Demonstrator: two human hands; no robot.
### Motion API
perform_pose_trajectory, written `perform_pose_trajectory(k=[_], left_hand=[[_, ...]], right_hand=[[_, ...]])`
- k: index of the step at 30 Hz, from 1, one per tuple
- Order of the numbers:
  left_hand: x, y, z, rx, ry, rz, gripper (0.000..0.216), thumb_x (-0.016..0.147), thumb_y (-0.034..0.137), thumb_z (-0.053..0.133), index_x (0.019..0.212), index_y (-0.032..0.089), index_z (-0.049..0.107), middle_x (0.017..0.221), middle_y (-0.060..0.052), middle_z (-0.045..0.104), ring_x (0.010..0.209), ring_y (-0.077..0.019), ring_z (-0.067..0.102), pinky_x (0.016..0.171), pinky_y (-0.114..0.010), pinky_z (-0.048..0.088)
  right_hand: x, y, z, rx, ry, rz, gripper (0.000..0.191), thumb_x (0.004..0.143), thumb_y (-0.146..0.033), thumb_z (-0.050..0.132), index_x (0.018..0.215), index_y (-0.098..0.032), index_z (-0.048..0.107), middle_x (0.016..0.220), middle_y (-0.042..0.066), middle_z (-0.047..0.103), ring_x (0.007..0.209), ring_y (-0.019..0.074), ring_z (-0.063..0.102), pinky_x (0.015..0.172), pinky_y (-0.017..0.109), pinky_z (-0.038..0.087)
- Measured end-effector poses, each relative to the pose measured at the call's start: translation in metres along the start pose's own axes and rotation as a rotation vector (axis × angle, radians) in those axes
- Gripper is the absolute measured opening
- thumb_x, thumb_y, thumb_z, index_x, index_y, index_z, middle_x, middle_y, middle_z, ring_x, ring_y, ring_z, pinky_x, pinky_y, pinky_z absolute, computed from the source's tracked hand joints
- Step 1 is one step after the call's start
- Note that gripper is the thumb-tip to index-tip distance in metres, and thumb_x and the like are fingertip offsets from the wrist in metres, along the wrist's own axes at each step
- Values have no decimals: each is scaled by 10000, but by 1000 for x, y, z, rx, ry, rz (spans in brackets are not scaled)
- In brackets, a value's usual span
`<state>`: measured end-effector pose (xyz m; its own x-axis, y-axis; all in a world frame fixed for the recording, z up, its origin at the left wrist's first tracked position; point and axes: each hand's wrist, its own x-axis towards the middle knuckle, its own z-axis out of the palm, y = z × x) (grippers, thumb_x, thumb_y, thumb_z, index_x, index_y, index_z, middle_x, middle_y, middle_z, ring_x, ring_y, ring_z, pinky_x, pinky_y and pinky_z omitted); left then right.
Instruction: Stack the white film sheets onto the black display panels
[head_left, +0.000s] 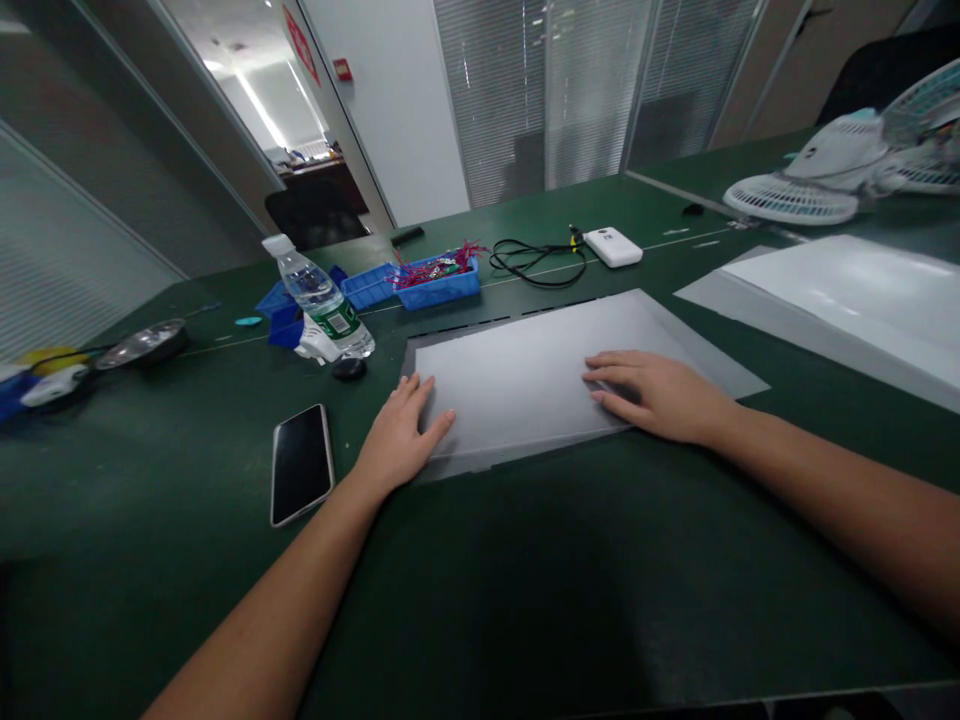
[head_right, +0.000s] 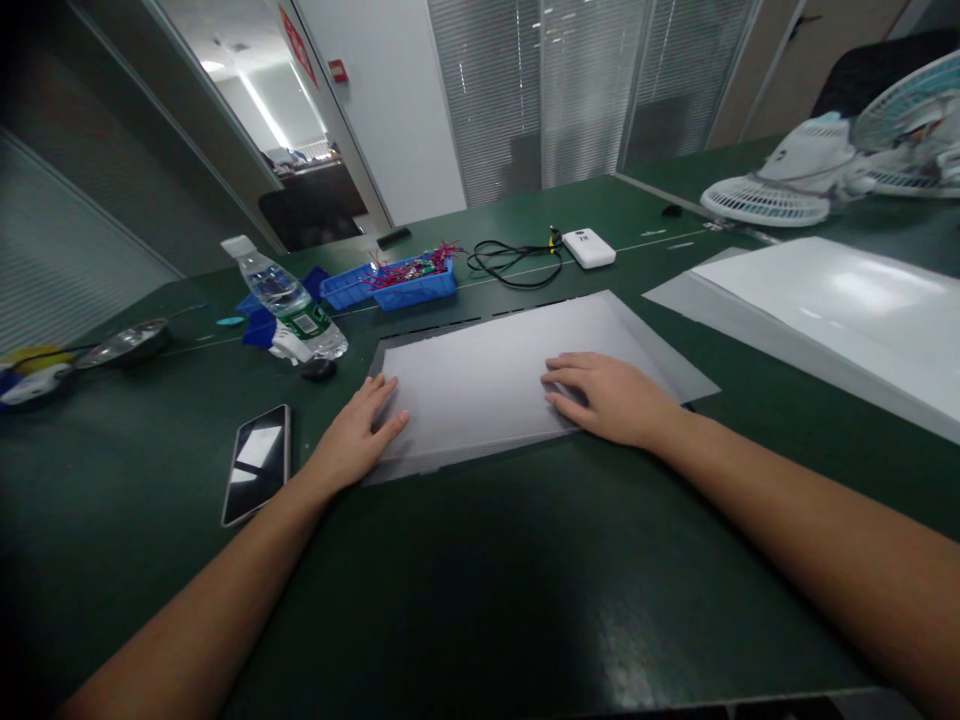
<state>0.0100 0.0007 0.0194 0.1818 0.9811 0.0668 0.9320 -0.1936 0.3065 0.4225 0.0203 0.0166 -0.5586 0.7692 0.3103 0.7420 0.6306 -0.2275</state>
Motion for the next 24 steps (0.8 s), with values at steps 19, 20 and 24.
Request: perform_pose_trajectory(k=[19,20,24], left_hand=[[10,-17,10,-49,18,-41,607,1059,282,378,1602,127,598,1791,-174,367,1699,-333,247,1387,-553,232],[9,-16,11,-31,34,-51,610,1047,260,382,1600,126,602,1787,-168,378,1694,-337,262,1386,-551,248],[5,-14,9,34,78,-100,625,988,214,427,1572,143,637,1762,-125,442,1674,-349,326,1373,-537,311]], right_hand=[[-14,73,8,-187,-52,440,866,990,-812,447,1646,-263,583,1726,161,483,1549,524,457,1241,766,369],[-14,72,7,-174,-63,412,870,992,-810,450,1655,-261,576,1733,152,475,1562,520,439,1257,748,361],[-13,64,-4,-118,-68,387,830,1014,-765,465,1627,-227,618,1706,146,512,1577,496,430,1250,718,406]])
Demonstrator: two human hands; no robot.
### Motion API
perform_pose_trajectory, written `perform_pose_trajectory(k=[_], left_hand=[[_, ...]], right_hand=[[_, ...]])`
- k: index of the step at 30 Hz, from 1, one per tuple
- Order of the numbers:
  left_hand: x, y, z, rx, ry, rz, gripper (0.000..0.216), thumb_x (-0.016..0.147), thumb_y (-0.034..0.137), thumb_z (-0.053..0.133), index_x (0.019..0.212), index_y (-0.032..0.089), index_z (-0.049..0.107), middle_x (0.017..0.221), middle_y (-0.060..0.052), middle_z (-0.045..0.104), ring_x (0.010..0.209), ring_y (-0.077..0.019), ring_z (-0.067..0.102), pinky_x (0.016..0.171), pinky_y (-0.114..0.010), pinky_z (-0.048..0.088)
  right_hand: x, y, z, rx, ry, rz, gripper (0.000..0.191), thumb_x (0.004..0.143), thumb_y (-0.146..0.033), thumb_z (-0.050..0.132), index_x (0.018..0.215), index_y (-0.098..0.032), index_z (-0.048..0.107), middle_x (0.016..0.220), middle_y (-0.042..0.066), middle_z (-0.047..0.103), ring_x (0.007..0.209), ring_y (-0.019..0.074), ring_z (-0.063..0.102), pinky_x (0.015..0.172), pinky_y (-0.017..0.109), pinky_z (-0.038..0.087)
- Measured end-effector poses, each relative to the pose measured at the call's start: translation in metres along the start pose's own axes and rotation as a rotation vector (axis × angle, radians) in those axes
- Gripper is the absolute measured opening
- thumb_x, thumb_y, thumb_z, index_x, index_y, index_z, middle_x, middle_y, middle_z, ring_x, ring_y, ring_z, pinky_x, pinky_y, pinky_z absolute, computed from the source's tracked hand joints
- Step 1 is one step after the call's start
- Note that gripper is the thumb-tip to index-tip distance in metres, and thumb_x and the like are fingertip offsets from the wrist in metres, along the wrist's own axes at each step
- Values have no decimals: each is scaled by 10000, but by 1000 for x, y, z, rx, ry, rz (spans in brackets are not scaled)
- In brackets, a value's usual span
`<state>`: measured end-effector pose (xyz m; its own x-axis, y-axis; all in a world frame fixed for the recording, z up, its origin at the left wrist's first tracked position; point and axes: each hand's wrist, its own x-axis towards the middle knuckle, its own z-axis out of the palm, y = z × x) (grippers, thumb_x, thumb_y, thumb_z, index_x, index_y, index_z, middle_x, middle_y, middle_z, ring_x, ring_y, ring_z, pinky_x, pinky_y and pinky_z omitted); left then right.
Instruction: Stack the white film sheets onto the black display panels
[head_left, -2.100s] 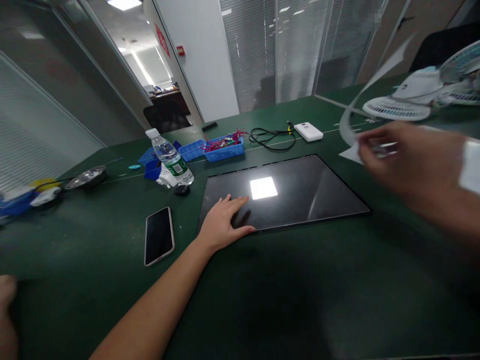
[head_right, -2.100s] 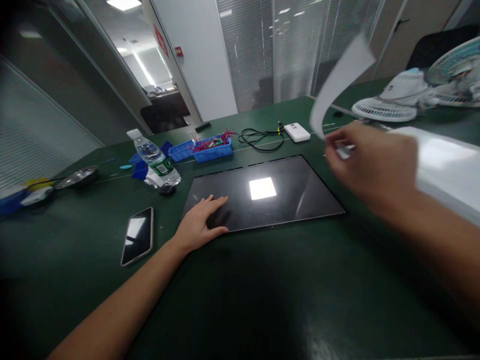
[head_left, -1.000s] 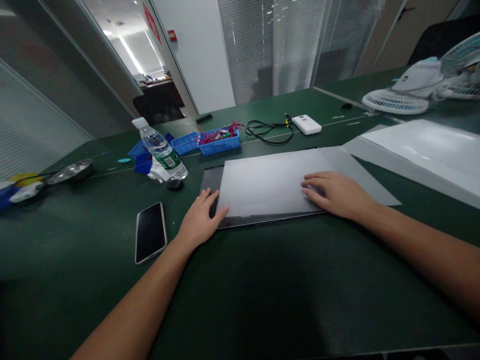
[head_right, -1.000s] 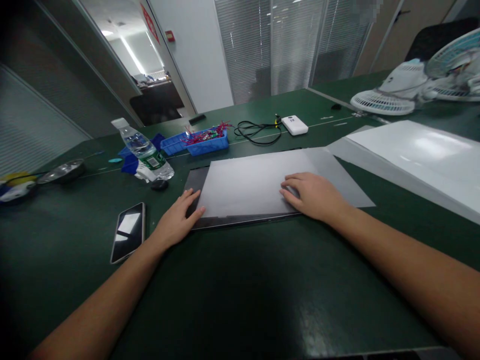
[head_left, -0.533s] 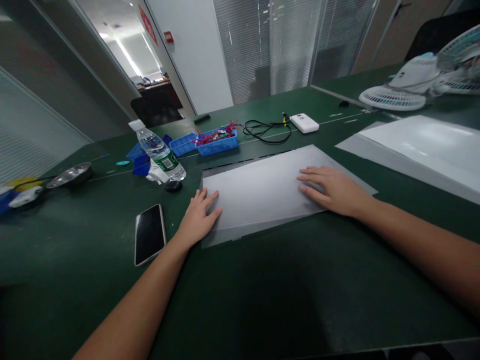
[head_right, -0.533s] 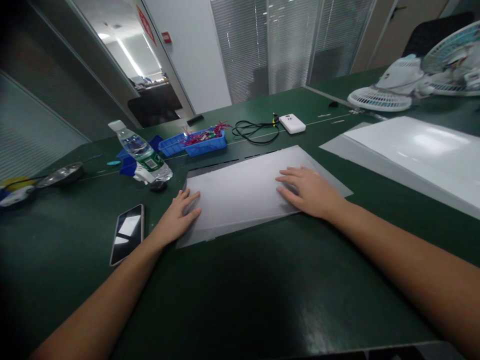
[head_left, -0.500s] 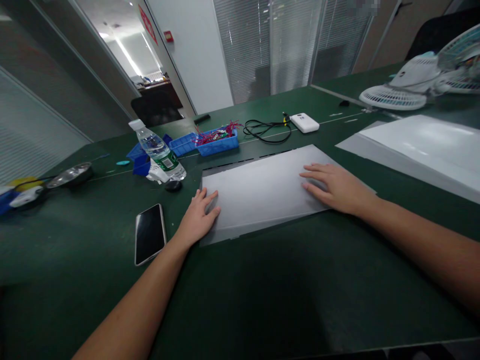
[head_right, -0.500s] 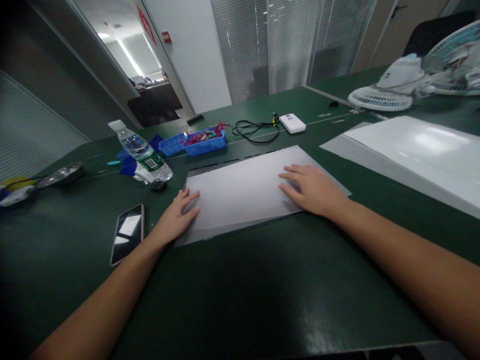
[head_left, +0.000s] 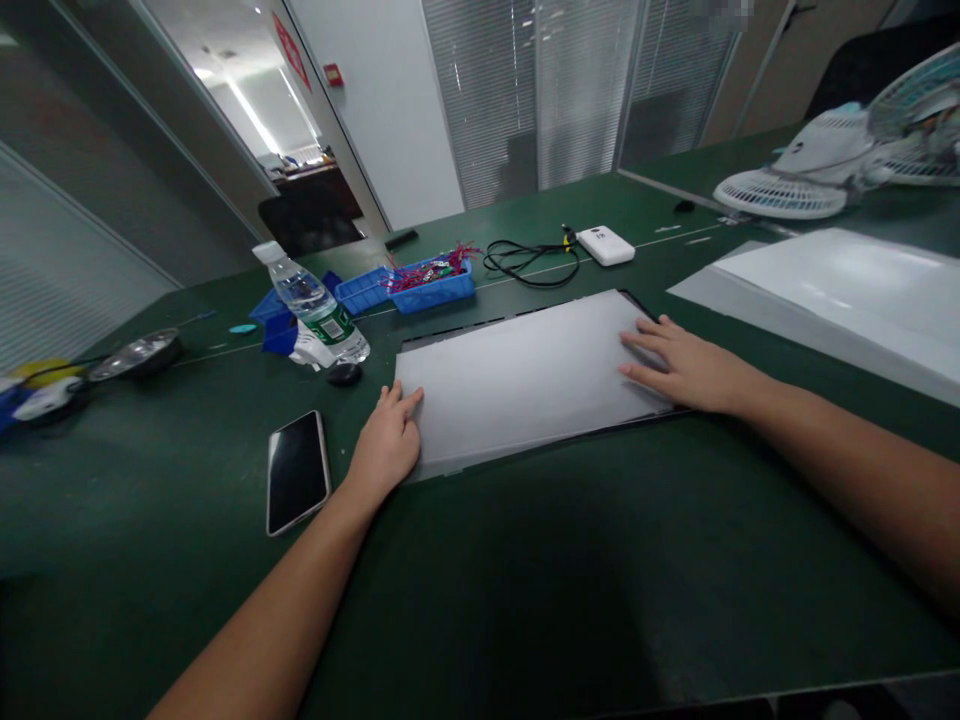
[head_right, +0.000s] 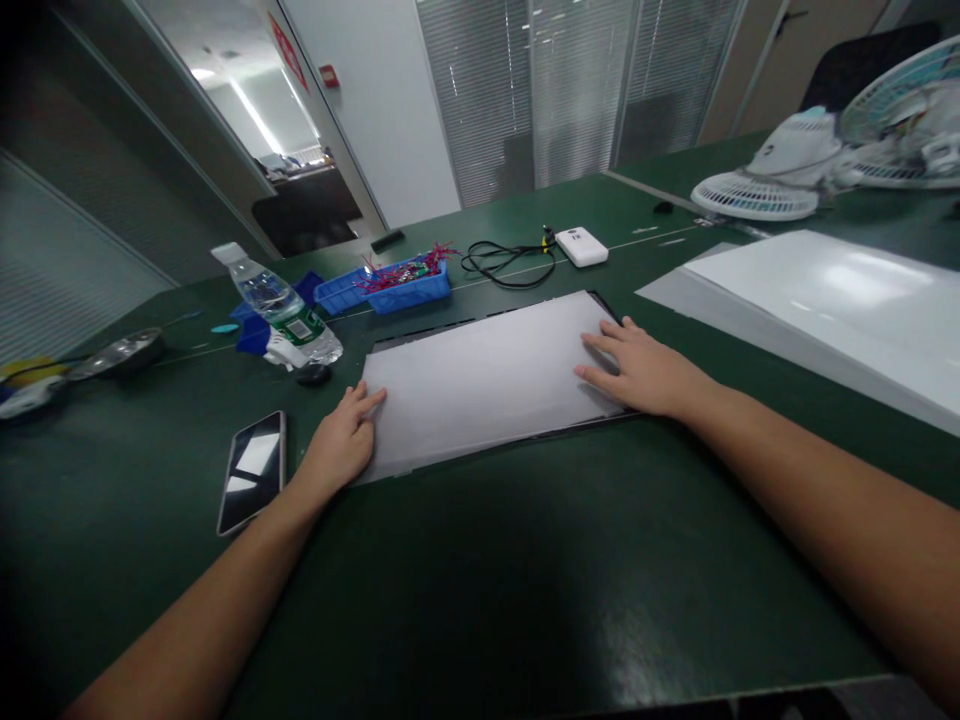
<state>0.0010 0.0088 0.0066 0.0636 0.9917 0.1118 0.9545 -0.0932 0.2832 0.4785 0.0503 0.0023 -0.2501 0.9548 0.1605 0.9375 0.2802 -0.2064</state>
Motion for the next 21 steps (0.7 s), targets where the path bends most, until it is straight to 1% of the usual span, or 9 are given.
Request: perform_pose_trajectory(k=[2,4,7,10,12,15,17,19,21], left_hand=[[-1,2,-2,29,-12,-36,612,1007,255,419,1564,138,645,1752,-132,458,1664,-363,346,1364,-531,327],[-2,5,-5,58,-29,-76,614,1051,366,412,1573,130,632,1758,-161,441,1659,-396,349,1347,-553,344],[-3,10,-8,99,-65,-84,735,1067,535,442,1642,87,533,1791,-231,339,1666,-441,318,1338,-591,326],[-3,10,-8,124,-104,-48,796,1081,557,427,1701,59,421,1806,-269,262,1689,-431,256,1359,-593,254],[-2,9,-9,122,-110,-42,796,1088,575,419,1713,82,407,1809,-255,264,1697,-417,237,1363,-599,233],[-3,12,-12,117,-102,-59,772,1082,594,444,1694,124,462,1807,-220,293,1686,-409,281,1354,-603,264],[-6,18,-18,140,-69,-98,708,1075,576,465,1637,155,561,1802,-188,329,1641,-419,389,1329,-605,334],[-9,27,-25,177,-26,-143,624,1066,559,480,1525,192,690,1770,-140,421,1548,-433,531,1284,-611,416],[-12,35,-31,210,-21,-157,568,1062,544,484,1424,212,769,1699,-100,540,1457,-430,624,1255,-602,464]], right_hand=[[-2,-4,-5,12,22,4,761,1032,-723,462,1551,-216,694,1647,139,582,1552,475,479,1226,716,444],[-3,-7,-10,4,42,16,704,1040,-694,457,1452,-214,766,1575,126,652,1501,461,546,1188,717,488],[-4,-13,-14,-30,34,39,667,1031,-663,466,1391,-212,798,1520,122,694,1399,456,636,1092,715,560],[-5,-21,-19,-97,25,83,634,1034,-628,471,1362,-207,812,1439,152,739,1212,472,727,968,709,604],[-5,-25,-21,-149,44,134,626,1050,-616,451,1319,-200,833,1288,189,794,1043,457,766,874,675,619],[-6,-26,-22,-193,62,202,627,1049,-627,439,1289,-215,845,1112,181,821,922,414,767,813,627,622],[-6,-25,-22,-194,69,192,612,1042,-613,441,1256,-212,852,1143,165,815,1013,418,759,872,620,619],[-6,-24,-23,-200,78,170,607,1040,-587,433,1211,-188,858,1194,178,804,1127,433,735,925,617,609],[-6,-24,-24,-210,64,203,618,1037,-595,426,1209,-187,858,1193,187,800,1126,438,730,896,613,613]])
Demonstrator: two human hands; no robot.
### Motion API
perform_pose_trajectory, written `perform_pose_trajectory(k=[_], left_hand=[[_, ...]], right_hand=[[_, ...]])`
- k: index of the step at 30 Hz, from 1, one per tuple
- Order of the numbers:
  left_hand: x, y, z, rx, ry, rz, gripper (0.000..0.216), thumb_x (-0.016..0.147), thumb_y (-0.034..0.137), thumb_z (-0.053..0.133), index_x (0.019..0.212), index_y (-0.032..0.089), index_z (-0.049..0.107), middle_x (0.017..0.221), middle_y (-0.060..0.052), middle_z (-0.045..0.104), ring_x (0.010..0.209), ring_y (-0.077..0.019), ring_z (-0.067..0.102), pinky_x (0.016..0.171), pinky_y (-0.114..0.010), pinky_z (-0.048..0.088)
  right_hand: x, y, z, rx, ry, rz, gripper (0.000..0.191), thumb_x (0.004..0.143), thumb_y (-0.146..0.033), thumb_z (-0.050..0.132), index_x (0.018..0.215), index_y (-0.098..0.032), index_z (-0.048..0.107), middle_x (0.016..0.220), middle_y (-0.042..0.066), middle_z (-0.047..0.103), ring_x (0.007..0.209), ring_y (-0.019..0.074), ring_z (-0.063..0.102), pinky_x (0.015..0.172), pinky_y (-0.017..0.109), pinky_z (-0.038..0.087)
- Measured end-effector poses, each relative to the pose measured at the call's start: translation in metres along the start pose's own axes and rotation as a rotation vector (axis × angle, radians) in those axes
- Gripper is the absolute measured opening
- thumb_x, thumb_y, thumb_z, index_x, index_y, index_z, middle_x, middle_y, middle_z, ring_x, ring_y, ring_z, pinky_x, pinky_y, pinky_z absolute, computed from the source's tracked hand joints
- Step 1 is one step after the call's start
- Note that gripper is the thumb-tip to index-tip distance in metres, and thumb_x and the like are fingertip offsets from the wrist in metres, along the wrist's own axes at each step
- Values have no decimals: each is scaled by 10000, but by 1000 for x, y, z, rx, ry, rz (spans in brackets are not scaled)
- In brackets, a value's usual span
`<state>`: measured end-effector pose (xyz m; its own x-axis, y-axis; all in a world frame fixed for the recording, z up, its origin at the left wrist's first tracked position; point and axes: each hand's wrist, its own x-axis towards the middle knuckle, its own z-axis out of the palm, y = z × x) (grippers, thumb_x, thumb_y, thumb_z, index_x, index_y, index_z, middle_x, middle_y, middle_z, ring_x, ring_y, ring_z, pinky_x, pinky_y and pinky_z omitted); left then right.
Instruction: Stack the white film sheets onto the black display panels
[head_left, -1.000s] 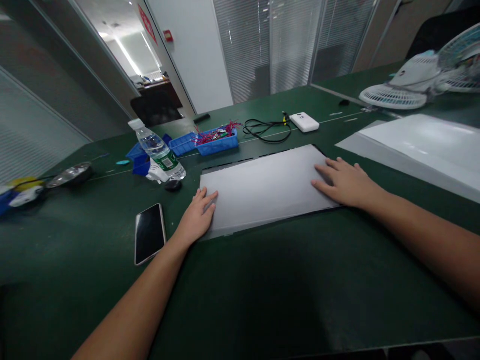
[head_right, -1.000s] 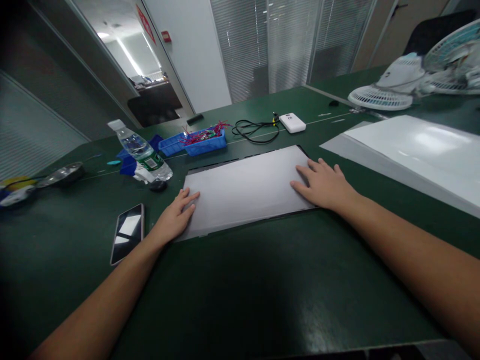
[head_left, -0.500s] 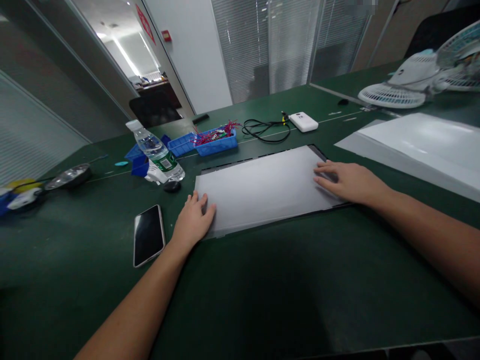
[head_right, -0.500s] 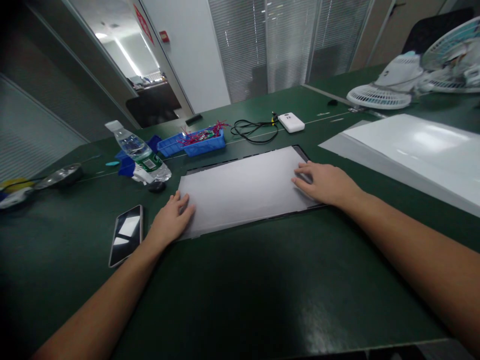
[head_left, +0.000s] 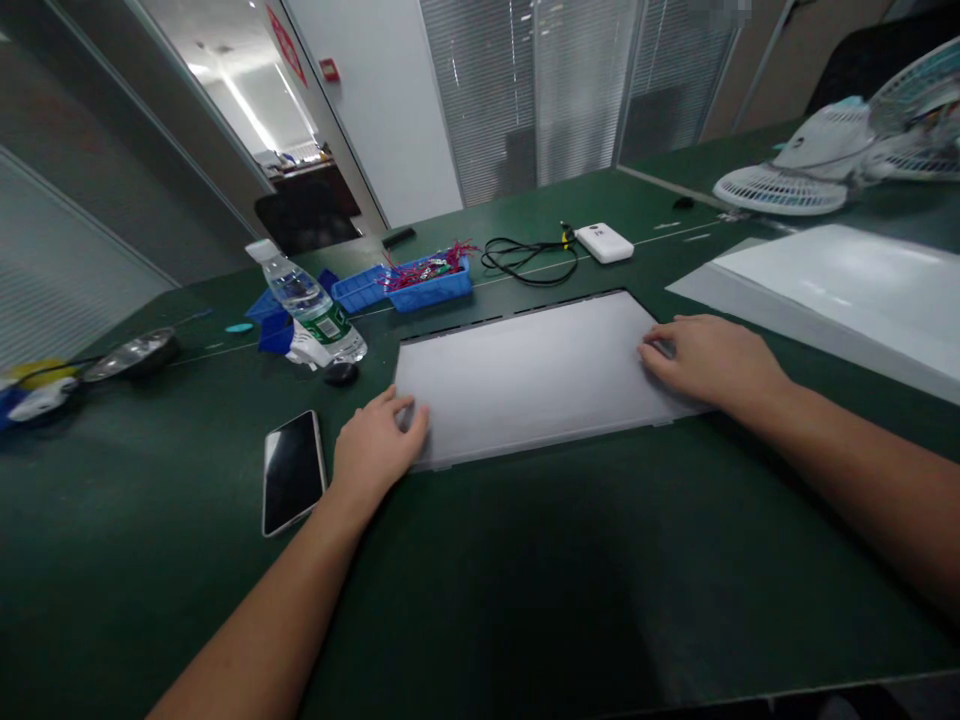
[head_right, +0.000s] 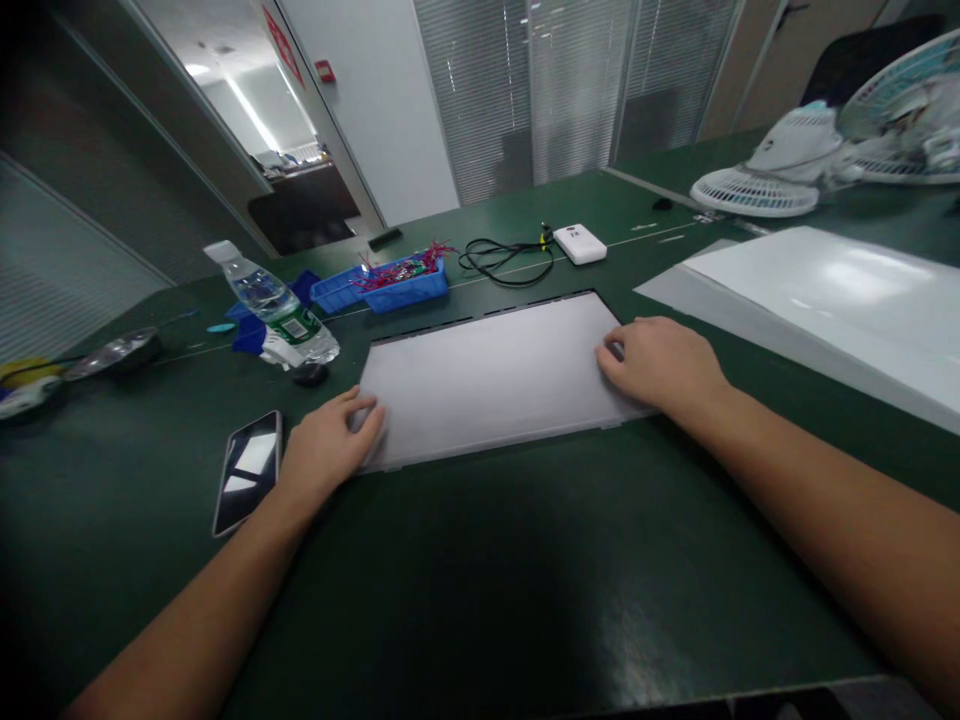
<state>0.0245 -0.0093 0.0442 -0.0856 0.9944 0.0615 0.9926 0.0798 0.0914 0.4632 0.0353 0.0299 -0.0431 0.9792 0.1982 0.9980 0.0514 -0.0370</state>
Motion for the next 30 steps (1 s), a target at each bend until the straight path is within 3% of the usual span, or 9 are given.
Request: perform_pose_trajectory(k=[4,10,17,23,30], left_hand=[[-2,4,-1,36,-30,43,569,1056,501,502,1458,176,738,1655,-118,590,1458,-403,629,1252,-551,485],[7,-8,22,-11,-31,140,733,1081,522,437,1638,52,514,1760,-221,410,1661,-410,351,1334,-570,349],[7,-15,32,10,-69,196,939,1075,711,337,1705,15,370,1806,-265,268,1697,-456,201,1360,-590,274],[-1,-10,30,93,-95,260,1080,1047,817,286,1727,-23,277,1815,-315,160,1709,-460,132,1375,-593,231],[-3,-10,33,75,-94,272,1127,1012,869,297,1746,15,250,1832,-284,148,1717,-440,123,1382,-597,219]], right_hand=[[1,-2,-3,4,-49,94,625,1024,-621,433,1267,-218,844,1184,177,805,1029,434,745,817,619,622],[4,1,8,42,-51,-12,668,1031,-610,436,1418,-173,760,1539,157,671,1350,424,652,1097,612,569],[8,7,20,72,-104,-63,782,1050,-642,401,1557,-101,647,1669,209,539,1526,400,526,1269,569,439],[11,11,24,89,-141,-56,864,1046,-707,388,1640,-104,562,1744,201,440,1601,394,435,1315,552,378],[9,11,27,106,-139,-24,913,1041,-754,371,1683,-119,504,1774,193,389,1609,407,418,1307,563,387]])
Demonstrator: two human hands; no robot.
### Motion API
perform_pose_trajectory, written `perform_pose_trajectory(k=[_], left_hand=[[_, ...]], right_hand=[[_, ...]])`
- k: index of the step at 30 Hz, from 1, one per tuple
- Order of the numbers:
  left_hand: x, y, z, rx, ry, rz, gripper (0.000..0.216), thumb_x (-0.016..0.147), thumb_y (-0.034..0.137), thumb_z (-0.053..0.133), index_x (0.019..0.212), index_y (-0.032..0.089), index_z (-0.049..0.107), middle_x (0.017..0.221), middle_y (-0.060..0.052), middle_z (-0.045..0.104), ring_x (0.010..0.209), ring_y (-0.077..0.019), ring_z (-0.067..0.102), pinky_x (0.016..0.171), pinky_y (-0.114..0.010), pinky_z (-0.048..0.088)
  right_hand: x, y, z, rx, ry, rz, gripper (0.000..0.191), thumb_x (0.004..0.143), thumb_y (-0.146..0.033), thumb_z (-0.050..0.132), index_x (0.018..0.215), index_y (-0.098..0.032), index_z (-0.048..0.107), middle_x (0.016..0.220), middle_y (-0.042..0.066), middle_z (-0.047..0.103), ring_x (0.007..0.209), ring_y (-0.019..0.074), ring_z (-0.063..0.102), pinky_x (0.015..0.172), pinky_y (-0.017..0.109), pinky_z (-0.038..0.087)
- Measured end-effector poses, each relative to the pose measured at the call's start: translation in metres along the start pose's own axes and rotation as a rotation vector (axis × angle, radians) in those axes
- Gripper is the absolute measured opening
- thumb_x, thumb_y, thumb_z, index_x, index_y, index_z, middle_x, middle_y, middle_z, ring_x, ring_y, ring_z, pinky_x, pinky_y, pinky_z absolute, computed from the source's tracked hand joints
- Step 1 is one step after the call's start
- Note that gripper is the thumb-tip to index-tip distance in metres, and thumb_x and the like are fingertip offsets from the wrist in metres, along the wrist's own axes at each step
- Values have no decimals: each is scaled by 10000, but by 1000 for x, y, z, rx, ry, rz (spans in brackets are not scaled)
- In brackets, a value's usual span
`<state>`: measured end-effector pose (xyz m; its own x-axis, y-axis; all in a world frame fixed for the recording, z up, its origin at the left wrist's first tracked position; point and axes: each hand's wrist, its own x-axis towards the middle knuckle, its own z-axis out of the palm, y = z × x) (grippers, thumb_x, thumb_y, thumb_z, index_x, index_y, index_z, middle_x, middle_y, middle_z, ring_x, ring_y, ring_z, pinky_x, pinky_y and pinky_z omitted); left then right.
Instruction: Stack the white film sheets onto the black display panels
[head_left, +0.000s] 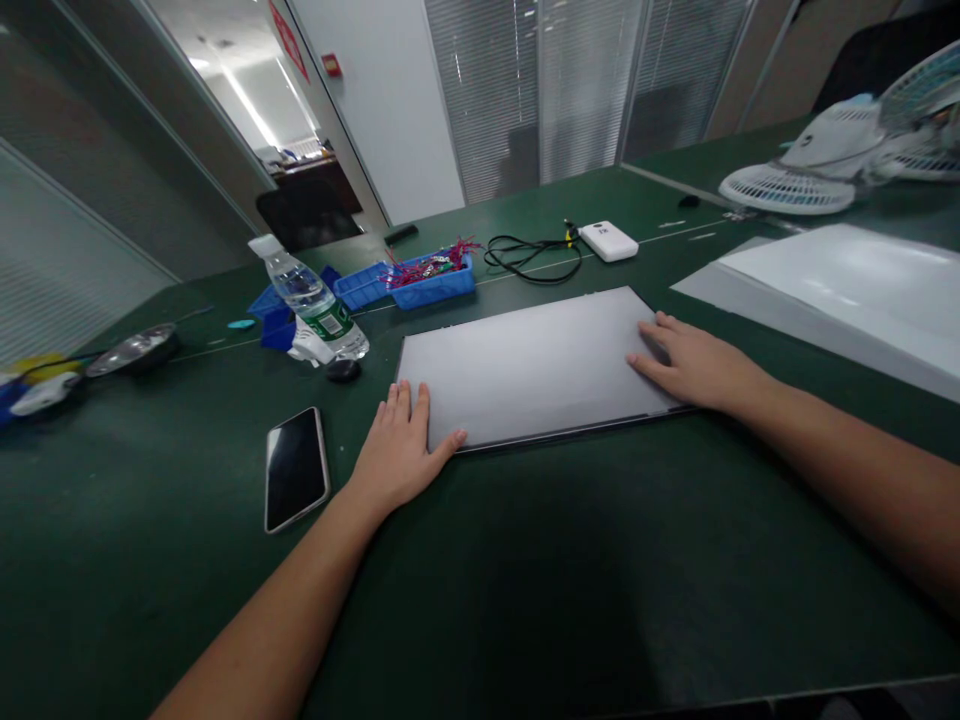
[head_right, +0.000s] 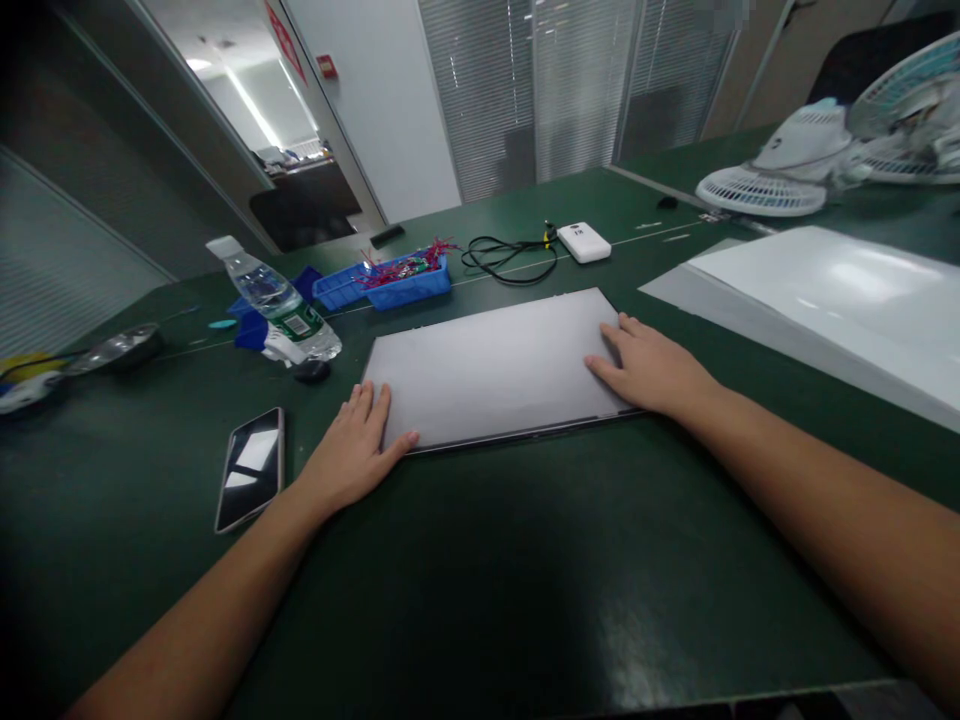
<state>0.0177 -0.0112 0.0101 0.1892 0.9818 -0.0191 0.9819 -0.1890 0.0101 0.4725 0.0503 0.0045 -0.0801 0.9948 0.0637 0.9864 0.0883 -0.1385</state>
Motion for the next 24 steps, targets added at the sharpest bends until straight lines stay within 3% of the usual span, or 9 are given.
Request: perform_pose_trajectory(k=[10,16,20,24], left_hand=[[5,-6,-3,-80,32,13,984,1062,774,311,1719,42,342,1814,-264,260,1711,-401,202,1383,-579,231],[6,-5,-4,-48,11,28,971,1062,763,323,1723,51,333,1821,-261,237,1713,-406,185,1385,-584,222],[4,-4,-3,-31,6,41,991,1051,791,304,1728,68,327,1825,-253,233,1716,-414,171,1380,-607,217],[2,-4,-2,-19,20,44,974,1053,783,312,1741,94,304,1831,-239,233,1718,-406,176,1375,-608,226]], right_hand=[[-3,-4,-7,32,-2,-3,864,1042,-722,367,1633,-126,572,1733,203,453,1581,439,451,1269,627,423],[-5,-7,3,0,-15,-58,1005,1009,-833,320,1669,-99,507,1770,228,379,1634,467,341,1337,609,305],[-5,-11,4,-2,-6,-56,982,1013,-838,309,1664,-134,518,1764,208,405,1637,454,342,1332,602,312],[2,7,-16,-36,123,3,933,1069,-760,280,1614,-59,565,1732,285,411,1606,436,391,1298,578,344]])
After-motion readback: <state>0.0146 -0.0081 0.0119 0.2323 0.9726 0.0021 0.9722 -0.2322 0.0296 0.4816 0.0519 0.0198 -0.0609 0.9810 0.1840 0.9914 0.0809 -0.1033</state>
